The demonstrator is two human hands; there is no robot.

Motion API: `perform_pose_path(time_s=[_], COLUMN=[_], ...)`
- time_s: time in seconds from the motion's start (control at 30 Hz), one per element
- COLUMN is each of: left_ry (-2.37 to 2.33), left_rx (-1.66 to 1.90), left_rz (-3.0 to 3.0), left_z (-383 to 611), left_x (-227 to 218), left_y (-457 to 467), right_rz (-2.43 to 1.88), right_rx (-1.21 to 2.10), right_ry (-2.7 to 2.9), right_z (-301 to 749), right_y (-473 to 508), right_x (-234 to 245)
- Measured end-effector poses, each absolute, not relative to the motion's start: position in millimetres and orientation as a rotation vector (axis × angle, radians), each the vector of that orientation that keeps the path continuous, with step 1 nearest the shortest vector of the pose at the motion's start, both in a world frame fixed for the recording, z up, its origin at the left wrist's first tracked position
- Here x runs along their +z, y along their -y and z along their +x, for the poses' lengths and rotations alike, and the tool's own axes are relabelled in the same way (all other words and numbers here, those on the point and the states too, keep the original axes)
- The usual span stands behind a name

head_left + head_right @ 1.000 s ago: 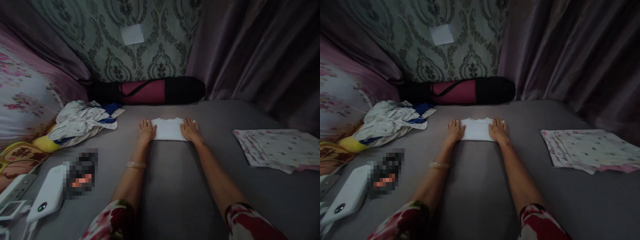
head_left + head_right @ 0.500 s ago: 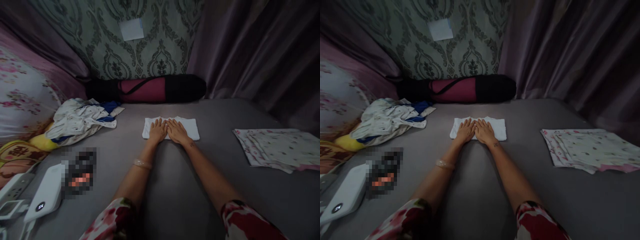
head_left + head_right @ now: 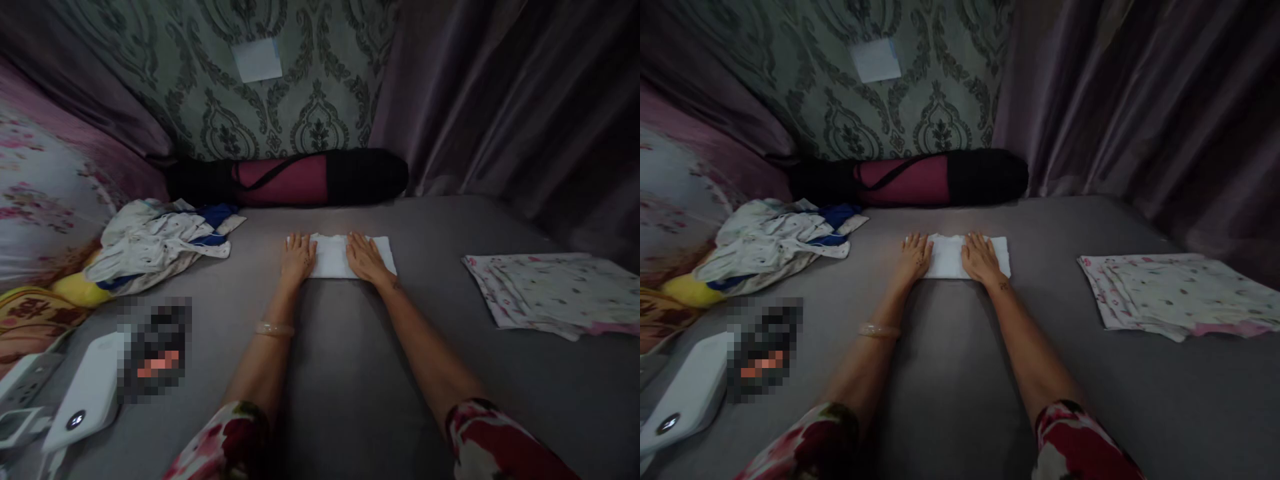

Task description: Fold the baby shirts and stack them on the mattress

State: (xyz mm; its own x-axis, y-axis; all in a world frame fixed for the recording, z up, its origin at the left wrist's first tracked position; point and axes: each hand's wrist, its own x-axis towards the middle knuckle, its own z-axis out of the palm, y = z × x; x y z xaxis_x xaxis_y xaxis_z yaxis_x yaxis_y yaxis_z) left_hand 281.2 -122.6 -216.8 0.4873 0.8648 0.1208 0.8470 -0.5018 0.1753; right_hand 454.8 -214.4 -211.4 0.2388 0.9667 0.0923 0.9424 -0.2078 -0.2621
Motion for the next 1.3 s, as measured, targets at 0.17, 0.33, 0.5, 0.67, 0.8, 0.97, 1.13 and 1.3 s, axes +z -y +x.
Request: perform_pose_path(time_s=[0.17, 0.33, 0.5, 0.67, 0.8, 0.97, 1.13, 1.3], left_ry=[-1.575, -1.591, -1.558, -1.438, -1.358, -1.314, -1.264, -1.126], left_rx=[0.128, 0.103, 0.126, 0.022, -0.081, -0.117, 0.075, 0.549], left_rz=[2.513, 2.495, 2.547, 2.579, 2.575, 2.601, 2.669, 2.715], left_z=[270.8, 272.0, 272.6, 280.1, 291.5, 294.8, 273.4, 242.5], left_x=[-222.3, -224.5, -213.7, -196.3, -184.8, -166.3, -127.6, -92.9], left_y=[113.6, 114.6, 104.4, 72.5, 56.2, 61.1, 79.3, 100.5], right_rz=[-2.406, -2.425, -2.437, -2.469, -2.47, -2.369, -2.171, -1.786], right_rx=[0.041, 0.083, 0.171, 0.211, 0.287, 0.424, 0.387, 0.218], right_ry=[1.656, 1.679, 1.705, 1.69, 1.675, 1.691, 1.707, 1.737], right_z=[470.6, 473.1, 482.6, 512.7, 534.5, 544.5, 548.9, 551.3], right_y=[215.9, 215.2, 207.7, 198.3, 193.7, 194.6, 215.8, 252.1], right_x=[-222.6, -229.1, -216.7, -203.8, -198.0, -186.5, -153.7, -114.0])
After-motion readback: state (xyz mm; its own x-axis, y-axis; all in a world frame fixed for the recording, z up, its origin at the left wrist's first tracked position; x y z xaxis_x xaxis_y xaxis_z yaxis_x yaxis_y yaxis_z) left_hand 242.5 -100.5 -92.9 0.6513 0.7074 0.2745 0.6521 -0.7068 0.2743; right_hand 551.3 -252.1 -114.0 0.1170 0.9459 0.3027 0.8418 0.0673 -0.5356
